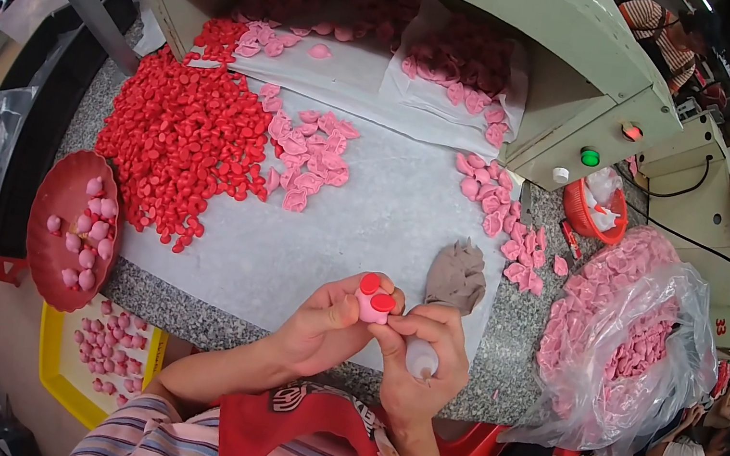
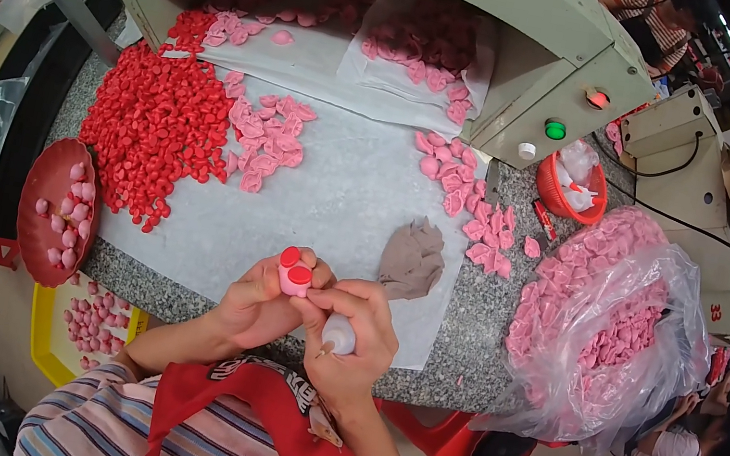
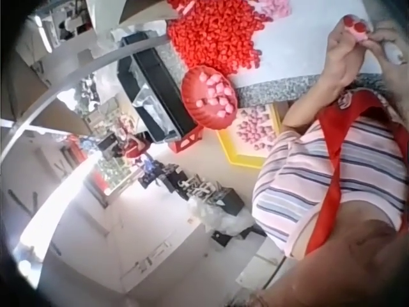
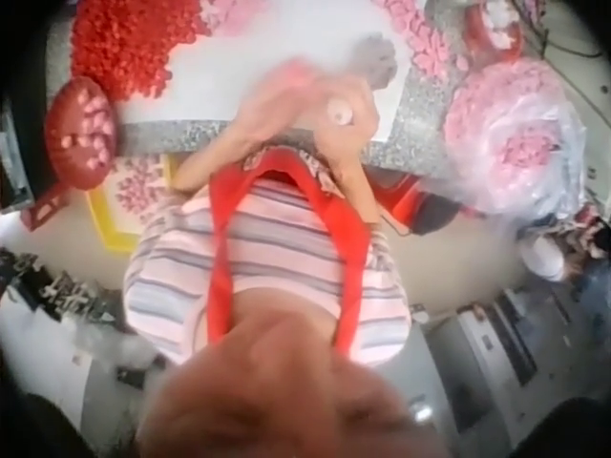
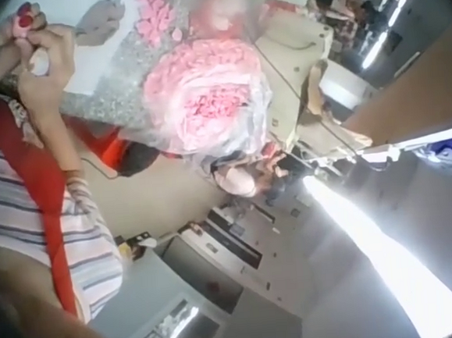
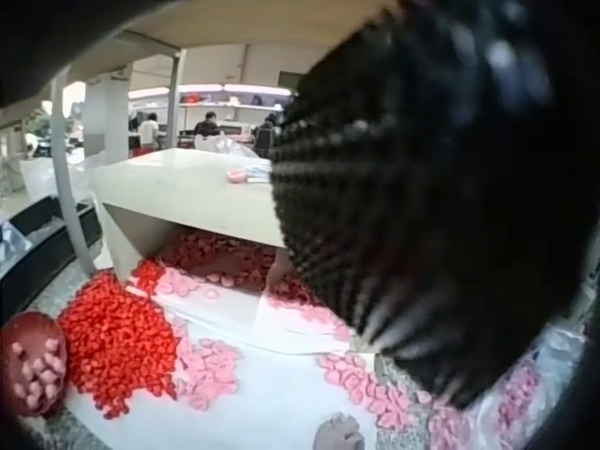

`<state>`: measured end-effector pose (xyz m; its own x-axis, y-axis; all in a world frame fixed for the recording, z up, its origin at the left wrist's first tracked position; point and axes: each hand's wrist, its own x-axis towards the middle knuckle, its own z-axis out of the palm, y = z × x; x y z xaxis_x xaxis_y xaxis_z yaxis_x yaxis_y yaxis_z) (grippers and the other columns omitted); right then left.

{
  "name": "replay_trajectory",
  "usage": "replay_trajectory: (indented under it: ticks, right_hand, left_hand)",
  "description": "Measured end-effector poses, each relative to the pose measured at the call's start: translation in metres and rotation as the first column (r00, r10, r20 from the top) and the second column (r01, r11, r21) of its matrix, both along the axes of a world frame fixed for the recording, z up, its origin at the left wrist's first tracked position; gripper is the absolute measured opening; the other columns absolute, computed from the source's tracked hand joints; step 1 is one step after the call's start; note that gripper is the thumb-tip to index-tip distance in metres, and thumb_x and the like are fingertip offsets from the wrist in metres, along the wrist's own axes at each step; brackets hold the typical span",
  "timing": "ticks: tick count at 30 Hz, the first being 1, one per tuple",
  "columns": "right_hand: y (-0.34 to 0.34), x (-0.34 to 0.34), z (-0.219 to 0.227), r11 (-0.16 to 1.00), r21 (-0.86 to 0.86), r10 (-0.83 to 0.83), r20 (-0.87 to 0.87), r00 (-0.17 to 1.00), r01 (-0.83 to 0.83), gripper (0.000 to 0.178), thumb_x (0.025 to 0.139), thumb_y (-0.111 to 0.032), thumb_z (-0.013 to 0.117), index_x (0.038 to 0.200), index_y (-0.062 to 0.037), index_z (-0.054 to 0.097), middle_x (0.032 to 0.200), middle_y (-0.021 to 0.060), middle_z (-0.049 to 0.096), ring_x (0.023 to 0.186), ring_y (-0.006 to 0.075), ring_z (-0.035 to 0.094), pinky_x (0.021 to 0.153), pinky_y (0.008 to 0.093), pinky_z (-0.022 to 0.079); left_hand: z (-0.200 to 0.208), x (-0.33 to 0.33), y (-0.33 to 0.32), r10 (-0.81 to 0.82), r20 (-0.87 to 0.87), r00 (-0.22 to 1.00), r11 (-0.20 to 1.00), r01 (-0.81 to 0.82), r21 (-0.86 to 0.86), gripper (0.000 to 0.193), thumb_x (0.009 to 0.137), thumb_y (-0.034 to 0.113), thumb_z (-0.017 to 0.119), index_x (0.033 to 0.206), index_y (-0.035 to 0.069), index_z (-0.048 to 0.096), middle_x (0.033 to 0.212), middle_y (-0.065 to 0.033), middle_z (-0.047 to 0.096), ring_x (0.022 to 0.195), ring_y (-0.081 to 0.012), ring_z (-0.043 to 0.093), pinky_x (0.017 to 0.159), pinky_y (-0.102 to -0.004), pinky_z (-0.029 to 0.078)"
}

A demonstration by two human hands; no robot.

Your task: Assembling small pink plastic toy parts with white components at a factory workbench.

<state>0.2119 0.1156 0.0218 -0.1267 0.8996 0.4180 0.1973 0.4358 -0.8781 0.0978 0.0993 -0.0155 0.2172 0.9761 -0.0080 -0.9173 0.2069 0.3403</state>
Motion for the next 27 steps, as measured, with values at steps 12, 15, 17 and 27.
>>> replay_trajectory:
  ticks: [12, 15, 17, 27]
  right_hand:
    - [-0.012, 0.005, 0.002, 0.974, -0.195, 0.11, -0.051, 0.993, -0.118, 0.02, 0.062, 0.006, 0.07, 0.078, -0.0003, 0.06, 0.079, 0.0049, 0.052, 0.069, 0.0117, 0.05, 0.06, 0.0213, 0.04]
    - [-0.015, 0.005, 0.003, 0.969, -0.215, 0.117, -0.048, 0.992, -0.124, 0.021, 0.063, 0.007, 0.069, 0.08, -0.0002, 0.061, 0.082, 0.0048, 0.051, 0.069, 0.0111, 0.05, 0.059, 0.0205, 0.04]
    - [-0.016, 0.005, 0.002, 0.962, -0.238, 0.122, -0.061, 0.991, -0.133, 0.021, 0.063, 0.008, 0.069, 0.082, -0.0002, 0.062, 0.084, 0.0049, 0.051, 0.069, 0.0107, 0.05, 0.059, 0.0201, 0.04]
    - [-0.017, 0.003, -0.009, 0.988, -0.041, 0.143, -0.078, 0.987, -0.146, 0.023, 0.064, -0.003, 0.074, 0.084, -0.0036, 0.064, 0.079, 0.006, 0.054, 0.065, 0.0127, 0.053, 0.055, 0.0216, 0.042]
  left_hand:
    - [-0.011, -0.033, -0.01, -0.085, -0.33, 0.94, 0.987, 0.125, 0.101, 0.041, 0.07, 0.015, 0.071, 0.104, 0.005, 0.05, 0.103, -0.0103, 0.053, 0.1, -0.0195, 0.049, 0.086, -0.0327, 0.039]
    - [-0.009, -0.029, -0.015, -0.076, -0.308, 0.948, 0.996, 0.089, 0.03, 0.039, 0.072, 0.013, 0.069, 0.105, 0.004, 0.051, 0.11, -0.0133, 0.051, 0.103, -0.0217, 0.05, 0.087, -0.0335, 0.04]
    - [-0.004, -0.025, -0.015, -0.005, -0.261, 0.965, 0.997, 0.023, 0.068, 0.039, 0.073, -0.002, 0.063, 0.109, 0.001, 0.049, 0.107, -0.0098, 0.053, 0.098, -0.0172, 0.053, 0.087, -0.0302, 0.042]
    - [-0.009, -0.026, -0.019, 0.066, -0.347, 0.936, 0.978, 0.008, 0.208, 0.037, 0.07, 0.012, 0.07, 0.102, 0.004, 0.053, 0.101, -0.0117, 0.05, 0.094, -0.0194, 0.051, 0.083, -0.03, 0.039]
